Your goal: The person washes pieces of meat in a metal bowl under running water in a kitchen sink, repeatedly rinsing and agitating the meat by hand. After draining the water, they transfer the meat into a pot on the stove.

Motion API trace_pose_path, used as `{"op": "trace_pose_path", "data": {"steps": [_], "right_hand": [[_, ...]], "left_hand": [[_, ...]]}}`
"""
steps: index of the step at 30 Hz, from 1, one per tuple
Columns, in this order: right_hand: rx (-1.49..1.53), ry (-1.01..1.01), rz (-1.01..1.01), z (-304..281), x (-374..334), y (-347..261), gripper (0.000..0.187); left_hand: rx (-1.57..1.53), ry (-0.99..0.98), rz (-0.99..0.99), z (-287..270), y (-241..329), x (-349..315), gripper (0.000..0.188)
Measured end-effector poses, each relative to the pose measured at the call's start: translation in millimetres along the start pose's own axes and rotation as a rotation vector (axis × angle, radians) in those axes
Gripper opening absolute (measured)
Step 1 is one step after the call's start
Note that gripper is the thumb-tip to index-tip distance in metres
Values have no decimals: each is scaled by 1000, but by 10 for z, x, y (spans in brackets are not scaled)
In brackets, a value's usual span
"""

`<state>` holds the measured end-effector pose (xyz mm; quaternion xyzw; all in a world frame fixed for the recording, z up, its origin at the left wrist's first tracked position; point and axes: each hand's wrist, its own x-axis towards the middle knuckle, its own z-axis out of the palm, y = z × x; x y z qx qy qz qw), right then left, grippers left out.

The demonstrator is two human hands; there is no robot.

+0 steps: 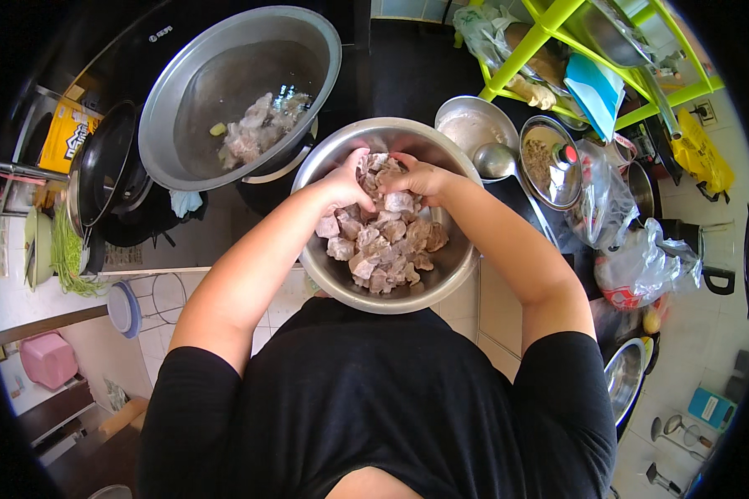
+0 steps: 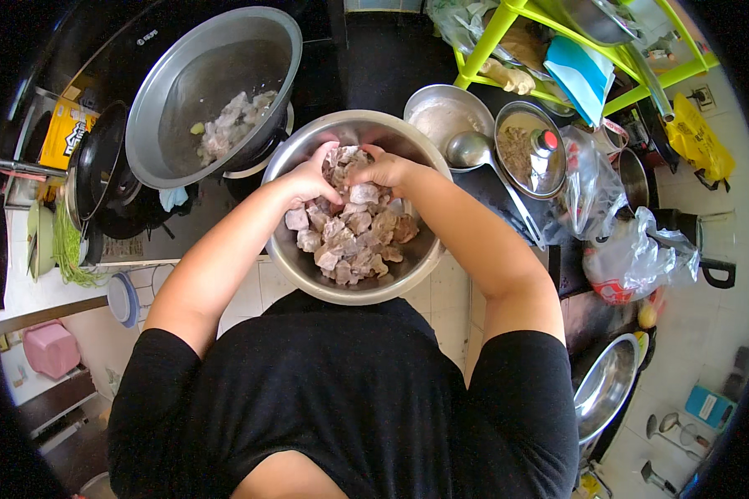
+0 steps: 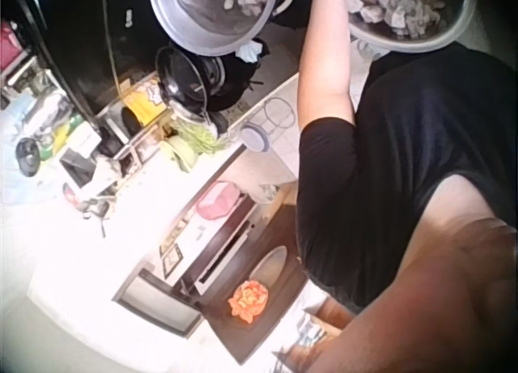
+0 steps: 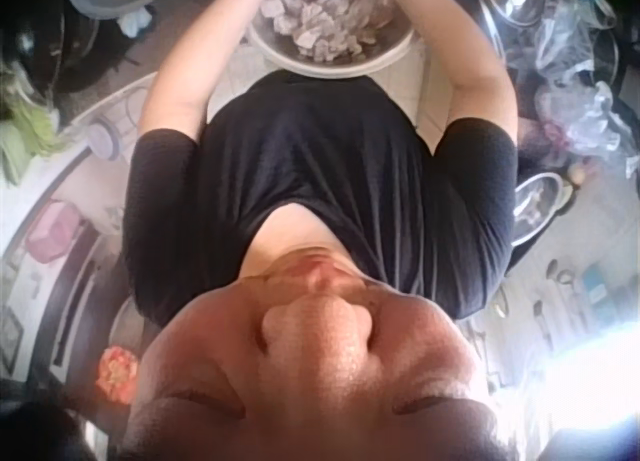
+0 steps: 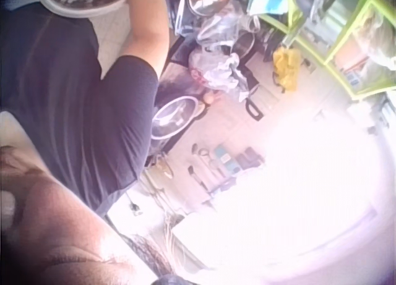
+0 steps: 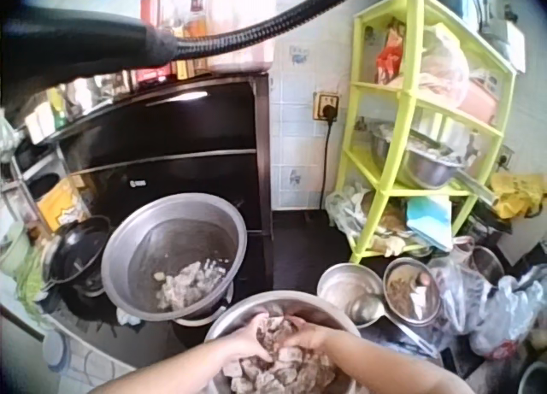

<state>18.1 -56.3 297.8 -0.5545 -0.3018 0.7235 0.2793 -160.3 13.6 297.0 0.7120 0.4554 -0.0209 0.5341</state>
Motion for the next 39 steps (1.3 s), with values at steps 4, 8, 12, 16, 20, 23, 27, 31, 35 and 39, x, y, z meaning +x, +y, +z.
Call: {"op": "trace_pose_path", "data": {"steps": [4,8,12,16,20,23,27,31,35,39], "right_hand": [[333,-34,-125,55,142,103,92],[468,-92,-228,-30,157,157,82],[446,-95,-251,-64,-39,57,79],[421,-54,-276,59,-388,-150,72],[480,-11,-319,35,-640,-363,67],[420,13,-380,91,-973,-809,66],[273,30,-573,441,-1134,-1569,65],[136,-82,-723,795,-660,-2144,72],[34,-161,-788,1128,46,-2234,75],[-327,-131,-693,1319,369,-2066,74]], "left_hand": [[-200,-24,1,-54,-101,55,96],[-425,-73,-8,-42,151,-108,91],[-299,-11,31,-9,412,-302,87],[-233,48,125,-35,626,-499,85],[-298,15,157,-153,936,-709,79],[-431,12,254,-284,1150,-748,74],[-376,176,459,-889,1567,-1151,75],[-240,373,578,-1585,1425,-1265,74],[-122,507,507,-1955,910,-1175,75],[-32,581,422,-1882,326,-1048,75]]}}
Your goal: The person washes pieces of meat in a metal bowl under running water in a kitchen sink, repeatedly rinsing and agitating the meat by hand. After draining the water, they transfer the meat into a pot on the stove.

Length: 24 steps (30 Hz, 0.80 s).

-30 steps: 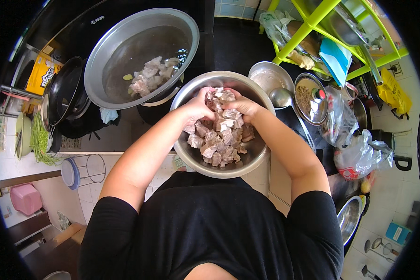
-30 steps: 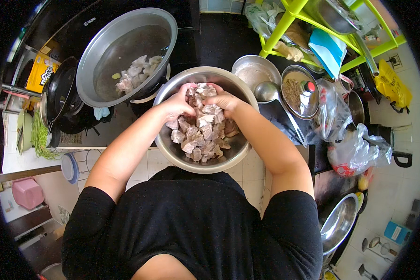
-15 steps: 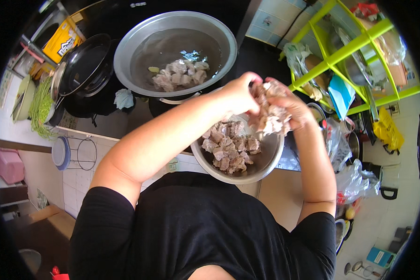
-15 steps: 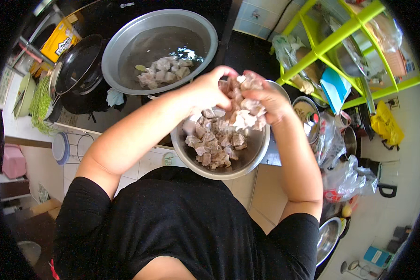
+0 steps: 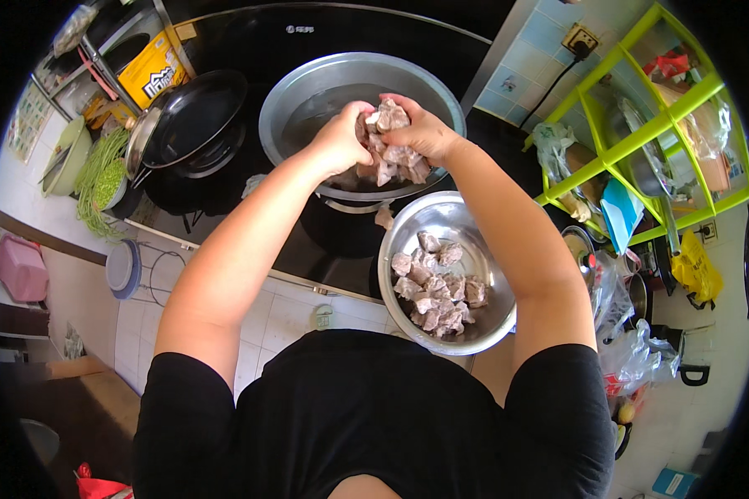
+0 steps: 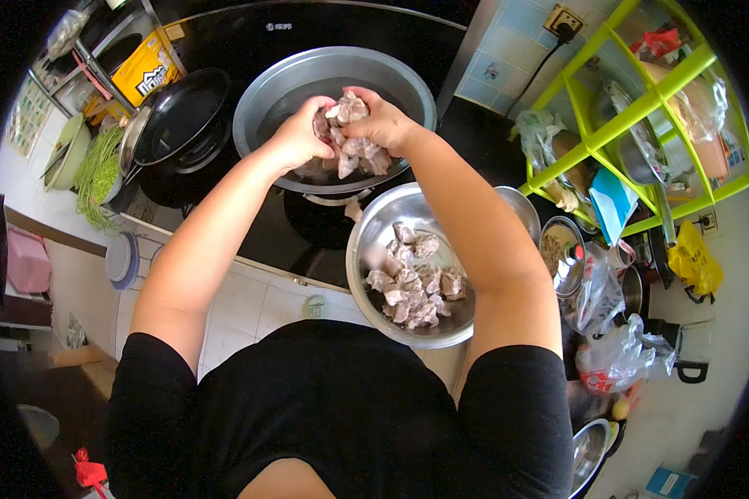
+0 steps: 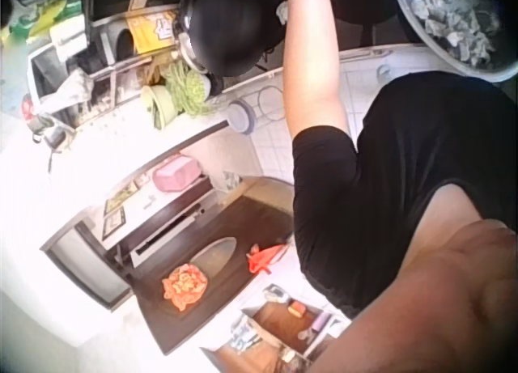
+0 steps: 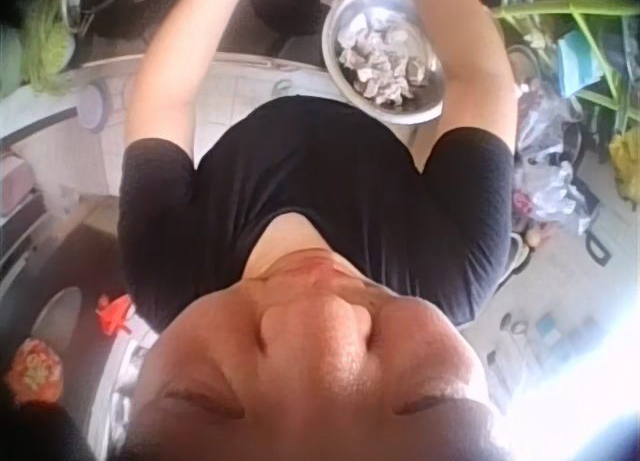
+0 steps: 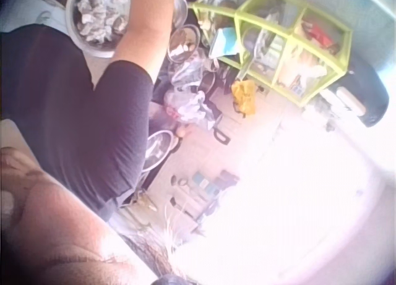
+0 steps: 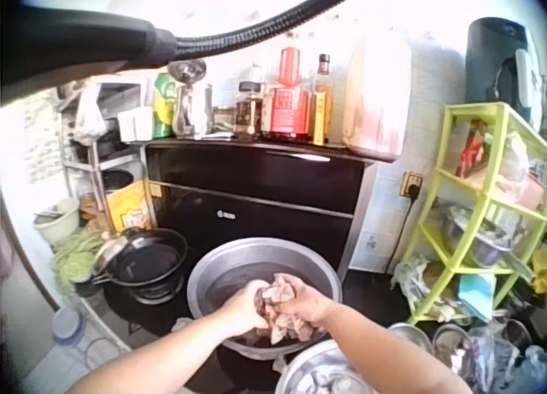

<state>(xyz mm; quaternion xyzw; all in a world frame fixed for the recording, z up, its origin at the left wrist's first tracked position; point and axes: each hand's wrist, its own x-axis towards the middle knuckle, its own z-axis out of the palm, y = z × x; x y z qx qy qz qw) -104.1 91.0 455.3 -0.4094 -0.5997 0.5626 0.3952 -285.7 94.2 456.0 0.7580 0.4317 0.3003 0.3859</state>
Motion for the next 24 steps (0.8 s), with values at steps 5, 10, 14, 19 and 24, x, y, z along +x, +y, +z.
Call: {"op": "trace_pose_path", "data": {"steps": [5,10,14,19,24], "right_hand": [[-597,-125,-79,-77,-51,106,71],[-911,164,-273,-229,-449,-109,46],[-605,403,-196,-297,-1240,-129,32],[-615,370,167,-390,-2143,833,25],[-497,234,319,-84,-2457,996,26]], "left_hand": [[358,-27,-64,-109,147,-184,61],[427,220,250,-100,540,-656,29],[261,115,256,241,182,-1330,13],[655,-33,60,852,-814,-1434,36],[803,-55,8,1059,-1176,-1244,29]]}}
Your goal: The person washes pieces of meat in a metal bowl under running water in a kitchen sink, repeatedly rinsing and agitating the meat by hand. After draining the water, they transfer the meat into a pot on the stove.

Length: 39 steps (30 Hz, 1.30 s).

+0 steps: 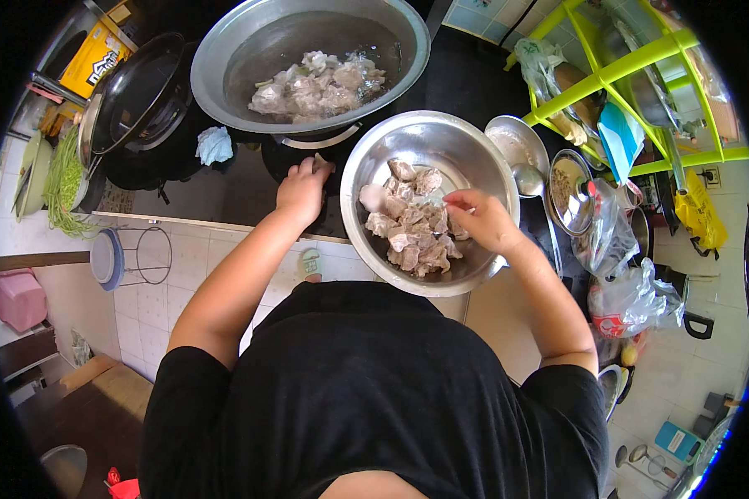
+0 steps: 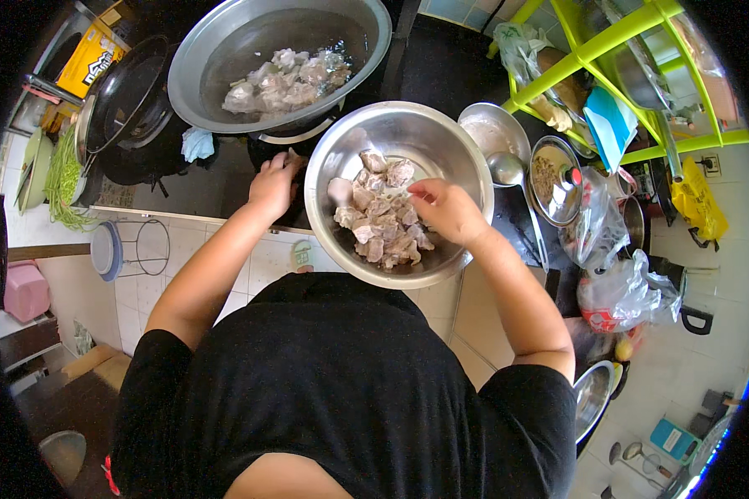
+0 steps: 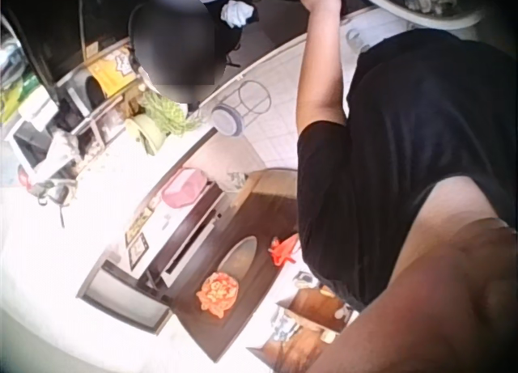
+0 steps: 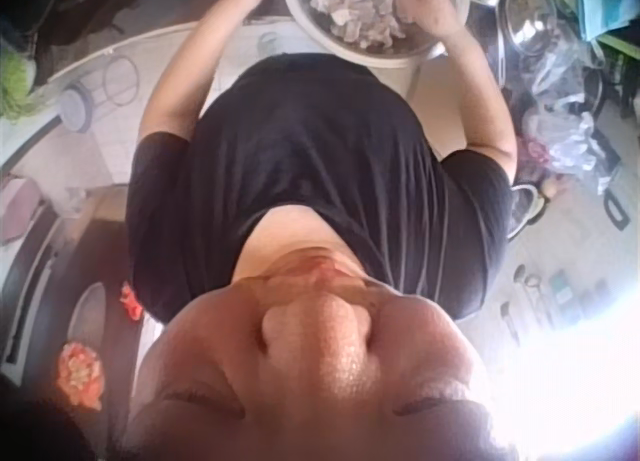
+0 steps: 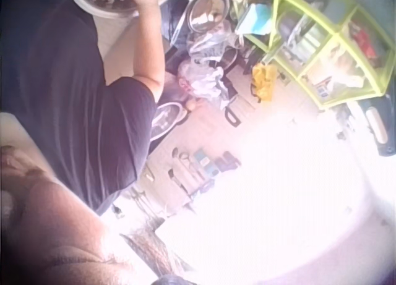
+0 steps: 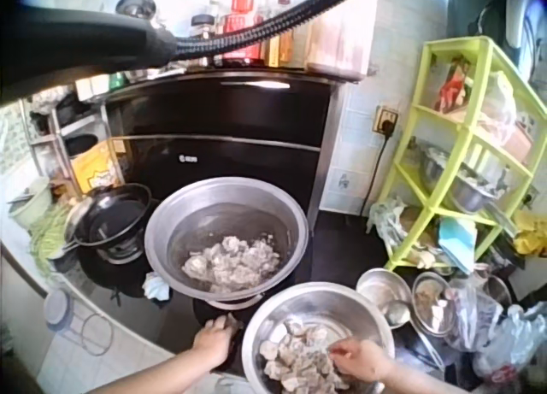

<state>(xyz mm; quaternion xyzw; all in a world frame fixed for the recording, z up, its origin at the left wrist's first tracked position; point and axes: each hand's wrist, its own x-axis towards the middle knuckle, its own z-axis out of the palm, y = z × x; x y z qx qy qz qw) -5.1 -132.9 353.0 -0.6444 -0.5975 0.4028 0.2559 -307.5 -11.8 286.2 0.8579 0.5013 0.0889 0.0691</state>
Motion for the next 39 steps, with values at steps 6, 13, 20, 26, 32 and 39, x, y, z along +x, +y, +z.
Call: {"op": "trace_pose_path", "data": {"steps": [6,13,20,26,32,39], "right_hand": [[103,0,29,100,-96,-32,28],[167,70,31,99,-202,86,29],[176,123,18,41,-236,116,30],[-71,100,15,29,-303,125,38],[-545,-17,43,254,-516,90,93],[-709,-175,321,346,-157,79,124]], "left_hand": [[-10,-90,-16,-119,-93,-82,24],[-628,77,-176,-131,-359,-315,33],[-566,732,391,-1513,558,45,29],[55,520,95,-1735,361,478,34],[-433,48,383,-1152,1130,28,61],[84,-785,80,-485,1441,88,122]]}}
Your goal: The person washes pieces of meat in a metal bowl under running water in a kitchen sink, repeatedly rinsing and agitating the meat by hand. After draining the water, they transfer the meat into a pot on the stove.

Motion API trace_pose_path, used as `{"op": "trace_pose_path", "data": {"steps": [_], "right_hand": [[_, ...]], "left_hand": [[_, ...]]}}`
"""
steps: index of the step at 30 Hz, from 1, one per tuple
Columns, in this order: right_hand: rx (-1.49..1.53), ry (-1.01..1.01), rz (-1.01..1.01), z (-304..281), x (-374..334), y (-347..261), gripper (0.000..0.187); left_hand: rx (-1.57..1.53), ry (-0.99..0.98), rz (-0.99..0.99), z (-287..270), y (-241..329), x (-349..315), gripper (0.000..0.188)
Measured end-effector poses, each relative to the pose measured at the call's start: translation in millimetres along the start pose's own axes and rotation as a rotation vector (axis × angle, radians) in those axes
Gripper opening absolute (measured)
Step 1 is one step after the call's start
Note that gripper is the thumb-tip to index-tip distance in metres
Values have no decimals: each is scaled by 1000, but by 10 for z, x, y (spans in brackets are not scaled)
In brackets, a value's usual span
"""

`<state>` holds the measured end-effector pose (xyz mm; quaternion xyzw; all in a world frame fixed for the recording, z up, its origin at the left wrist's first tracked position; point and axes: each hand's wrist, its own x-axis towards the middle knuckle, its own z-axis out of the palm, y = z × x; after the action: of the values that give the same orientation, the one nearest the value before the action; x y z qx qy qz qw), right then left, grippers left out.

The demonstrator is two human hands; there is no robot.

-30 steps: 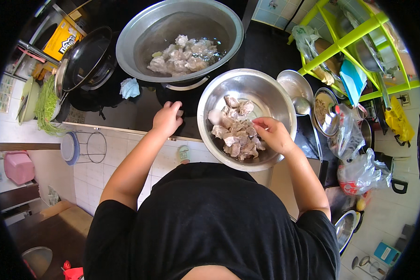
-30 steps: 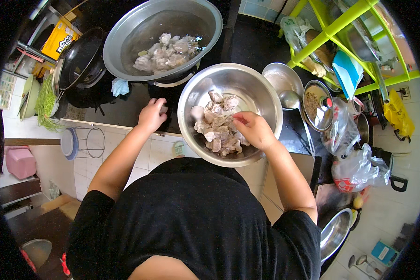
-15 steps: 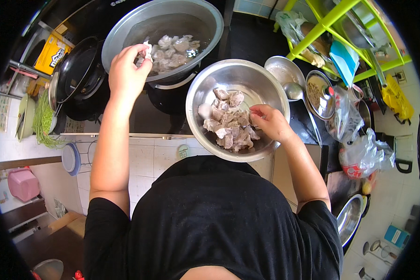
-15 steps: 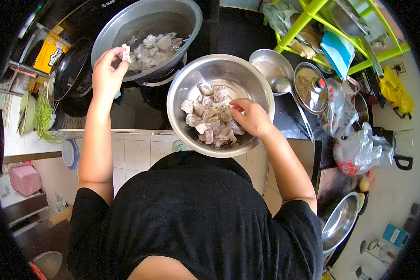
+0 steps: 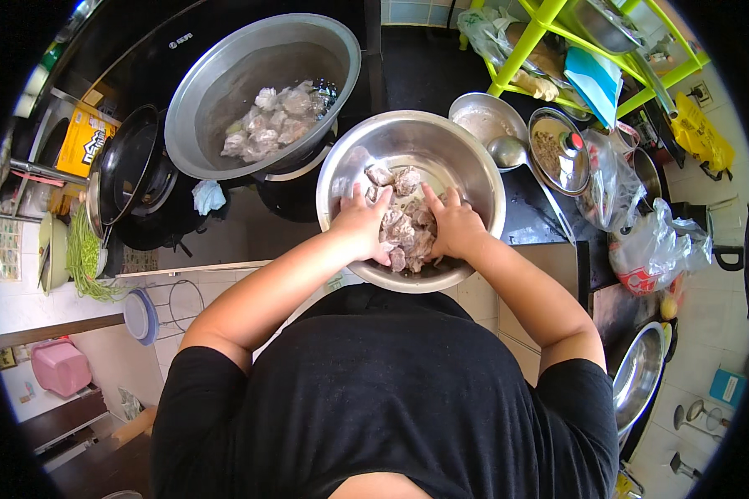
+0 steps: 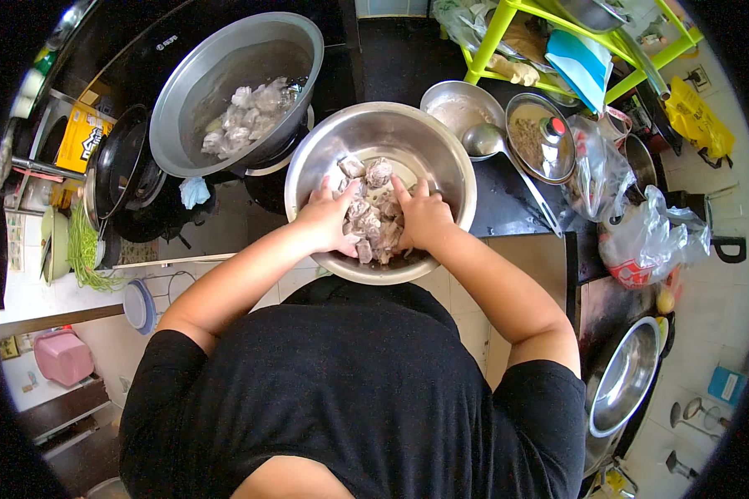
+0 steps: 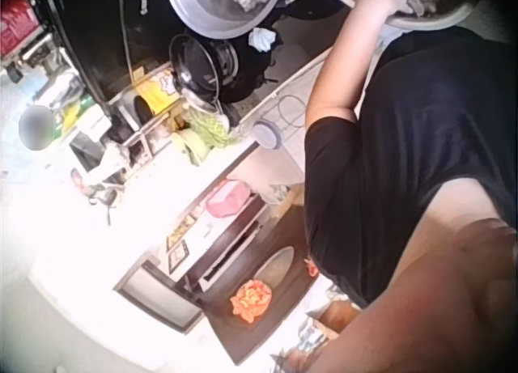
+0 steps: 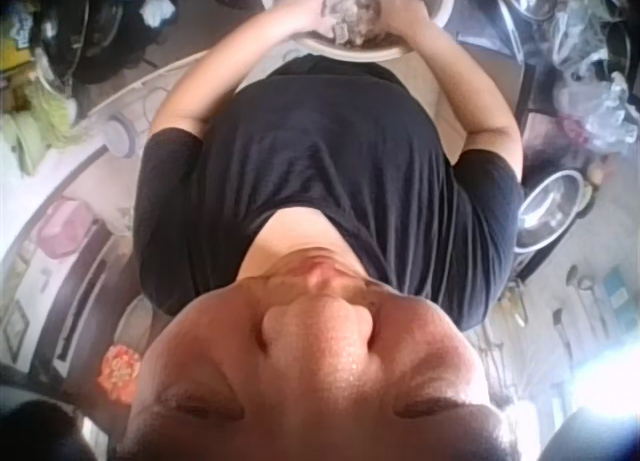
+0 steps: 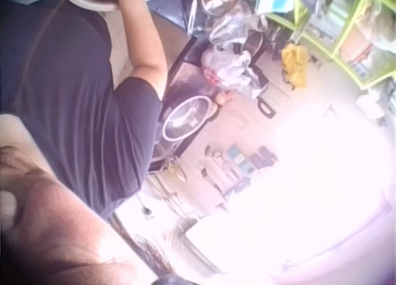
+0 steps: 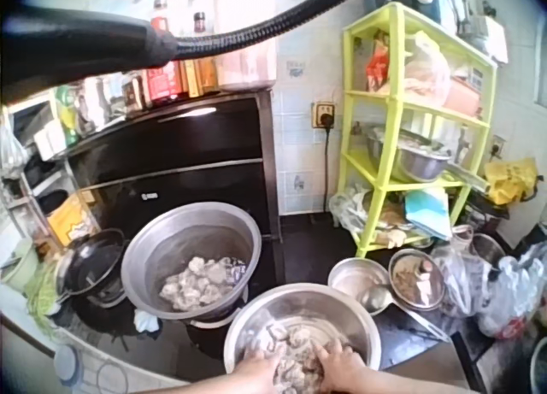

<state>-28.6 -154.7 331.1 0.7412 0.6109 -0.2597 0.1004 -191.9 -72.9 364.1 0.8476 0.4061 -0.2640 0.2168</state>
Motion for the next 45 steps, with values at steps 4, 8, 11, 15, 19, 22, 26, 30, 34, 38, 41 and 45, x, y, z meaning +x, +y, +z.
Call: {"op": "trace_pose_path", "data": {"steps": [4,8,11,15,19,22,26,30,34,38,41,45], "right_hand": [[266,30,33,-51,209,152,122],[746,-66,33,58,576,398,115],[1230,-81,143,54,665,410,95],[1163,-239,3,-108,626,370,92],[442,-87,-221,-303,404,385,111],[135,-52,-115,-121,328,182,119],[616,39,-71,-3,657,310,121],[1105,-115,-91,-82,739,357,108],[1443,-277,-103,-74,877,362,92],[1546,-302,-86,-72,957,373,82],[1571,-284,-106,-179,818,359,80],[1559,-230,-148,-451,609,409,75]], "left_hand": [[-109,41,-96,-1,18,340,127],[-534,176,0,119,-333,768,114],[-1132,90,97,121,-363,857,97],[-1026,-169,-19,-203,-267,625,106],[5,-105,66,-313,-149,384,136],[104,-109,93,-298,-98,408,138],[-261,31,134,-278,-245,752,133],[-638,74,130,-134,-414,972,111],[-1036,9,159,-54,-372,1163,87],[-1116,-25,135,-72,-337,1220,78],[-1153,6,217,-168,-207,1027,71],[-1214,69,304,-377,-41,820,66]]}}
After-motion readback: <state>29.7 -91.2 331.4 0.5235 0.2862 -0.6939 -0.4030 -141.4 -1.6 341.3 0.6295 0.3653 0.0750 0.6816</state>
